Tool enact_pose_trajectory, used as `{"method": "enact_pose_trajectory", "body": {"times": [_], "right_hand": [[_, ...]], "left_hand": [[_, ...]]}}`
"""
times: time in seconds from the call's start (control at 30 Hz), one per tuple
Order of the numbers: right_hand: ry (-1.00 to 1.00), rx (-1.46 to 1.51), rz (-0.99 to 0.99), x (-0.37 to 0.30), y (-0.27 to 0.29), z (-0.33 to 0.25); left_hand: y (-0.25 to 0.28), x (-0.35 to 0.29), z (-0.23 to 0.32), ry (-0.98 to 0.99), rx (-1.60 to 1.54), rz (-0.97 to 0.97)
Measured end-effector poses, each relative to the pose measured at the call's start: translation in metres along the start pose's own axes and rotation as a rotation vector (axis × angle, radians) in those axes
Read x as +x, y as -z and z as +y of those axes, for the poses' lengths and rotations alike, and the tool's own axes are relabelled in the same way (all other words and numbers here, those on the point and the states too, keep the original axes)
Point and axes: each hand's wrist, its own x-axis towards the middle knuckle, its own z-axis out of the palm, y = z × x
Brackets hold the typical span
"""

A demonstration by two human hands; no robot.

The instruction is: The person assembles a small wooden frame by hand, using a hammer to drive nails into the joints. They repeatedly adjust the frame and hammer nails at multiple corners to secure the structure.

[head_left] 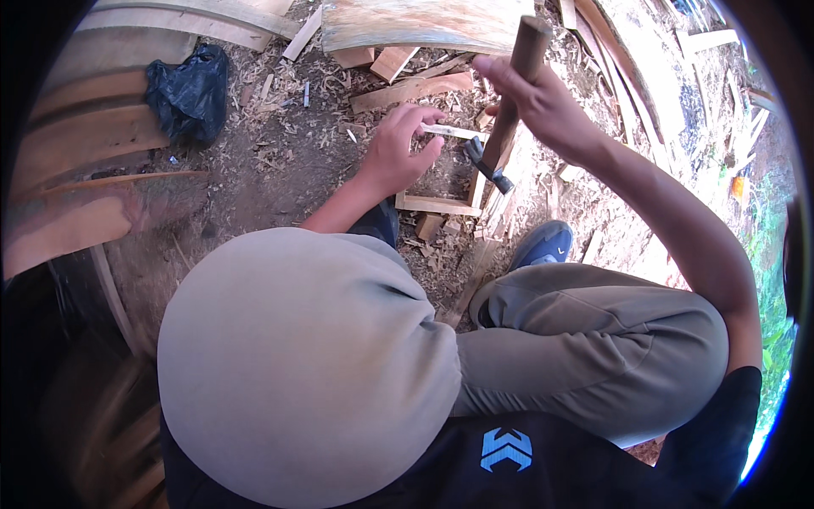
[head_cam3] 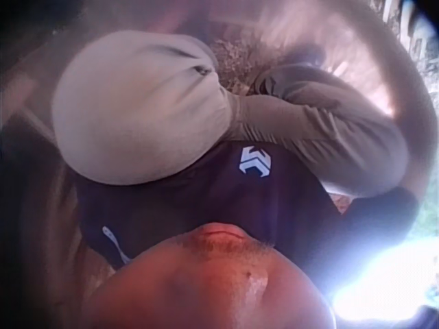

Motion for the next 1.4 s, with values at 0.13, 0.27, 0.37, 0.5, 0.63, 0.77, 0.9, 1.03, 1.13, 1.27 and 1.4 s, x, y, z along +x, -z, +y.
{"method": "enact_pose_trajectory", "body": {"times": [0.13,0.27,0.37,0.5,0.63,0.77,0.9,1.03,1.13,1.27,1.4], "right_hand": [[0.130,0.236,0.172,0.005,0.014,0.006],[0.085,0.603,0.209,0.002,0.032,0.011],[0.027,0.699,0.240,-0.005,0.024,0.002],[0.018,0.561,0.044,-0.003,0.024,0.002],[-0.254,-0.376,-0.430,-0.022,0.038,-0.035],[0.507,-0.916,-0.178,-0.043,-0.001,-0.045],[1.089,-1.527,0.235,-0.024,-0.007,-0.026],[0.486,-1.268,-0.120,-0.019,-0.007,0.002],[0.197,-0.921,-0.261,-0.039,-0.009,0.029],[-0.376,-0.242,-0.247,-0.055,-0.008,0.028],[-0.626,0.103,-0.024,-0.050,-0.020,0.017]], "left_hand": [[-0.020,-0.016,0.004,0.313,-0.474,0.083],[-0.016,-0.009,0.011,0.564,-0.933,-0.094],[-0.005,0.004,0.022,0.480,-1.044,-0.150],[0.003,0.010,0.007,0.468,-0.856,0.032],[0.032,0.019,0.010,0.614,-0.873,0.069],[0.058,0.020,-0.004,0.617,-0.925,0.023],[0.052,0.036,0.009,0.573,-0.666,-0.094],[0.049,0.030,0.005,0.613,-0.616,-0.314],[0.051,0.031,0.010,0.690,-0.701,-0.385],[0.038,0.018,-0.025,0.329,-0.052,-0.002],[0.021,-0.004,-0.026,-0.055,0.422,0.051]]}}
